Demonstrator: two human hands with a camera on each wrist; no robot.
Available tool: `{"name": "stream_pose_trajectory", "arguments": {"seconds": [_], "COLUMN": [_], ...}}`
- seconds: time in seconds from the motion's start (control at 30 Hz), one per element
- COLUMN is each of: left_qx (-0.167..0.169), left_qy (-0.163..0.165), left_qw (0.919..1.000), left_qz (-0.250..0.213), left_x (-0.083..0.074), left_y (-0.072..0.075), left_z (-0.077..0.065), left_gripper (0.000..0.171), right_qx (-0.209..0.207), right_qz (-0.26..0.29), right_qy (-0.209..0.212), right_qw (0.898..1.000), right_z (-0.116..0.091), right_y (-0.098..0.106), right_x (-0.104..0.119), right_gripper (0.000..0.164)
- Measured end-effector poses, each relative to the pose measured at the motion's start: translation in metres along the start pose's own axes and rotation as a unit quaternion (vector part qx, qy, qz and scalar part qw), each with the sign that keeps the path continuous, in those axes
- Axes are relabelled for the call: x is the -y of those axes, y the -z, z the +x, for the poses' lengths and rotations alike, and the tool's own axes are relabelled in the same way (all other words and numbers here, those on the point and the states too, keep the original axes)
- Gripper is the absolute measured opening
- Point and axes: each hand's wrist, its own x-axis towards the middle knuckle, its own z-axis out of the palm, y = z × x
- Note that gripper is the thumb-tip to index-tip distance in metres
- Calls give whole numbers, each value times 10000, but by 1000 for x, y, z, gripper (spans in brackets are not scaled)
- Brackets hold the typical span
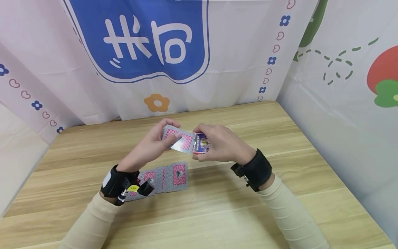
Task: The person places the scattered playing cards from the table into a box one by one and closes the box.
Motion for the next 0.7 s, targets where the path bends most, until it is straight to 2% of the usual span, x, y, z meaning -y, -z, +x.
{"name": "stream_pose_trajectory", "arguments": {"seconds": [0.2,0.27,0.37,0.43,0.5,0.6,0.7], "left_qx": [-434,-376,-119,5,-20,-163,-194], "left_qy": [-56,-104,-185,-159,-68,130,168], "left_qw": [9990,9992,9997,9997,10000,9993,9990], "left_qz": [-123,-45,119,173,15,-312,-378], "left_x": [0,1,1,1,0,-1,-1], "left_y": [-18,-27,-35,-36,-33,-24,-19], "left_z": [0,0,0,0,0,0,0], "left_gripper": [31,32,35,40,40,34,27], "right_qx": [-231,-293,-314,-342,-400,-452,-411], "right_qz": [-3,-22,-59,-78,-87,-38,35], "right_qy": [74,174,316,357,325,259,209], "right_qw": [9997,9994,9990,9987,9986,9986,9989], "right_z": [-1,-1,-1,0,0,0,-1], "right_y": [0,-1,-2,-2,-1,2,3], "right_x": [1,1,0,0,-2,-4,-5], "right_gripper": [69,68,68,68,68,69,69]}}
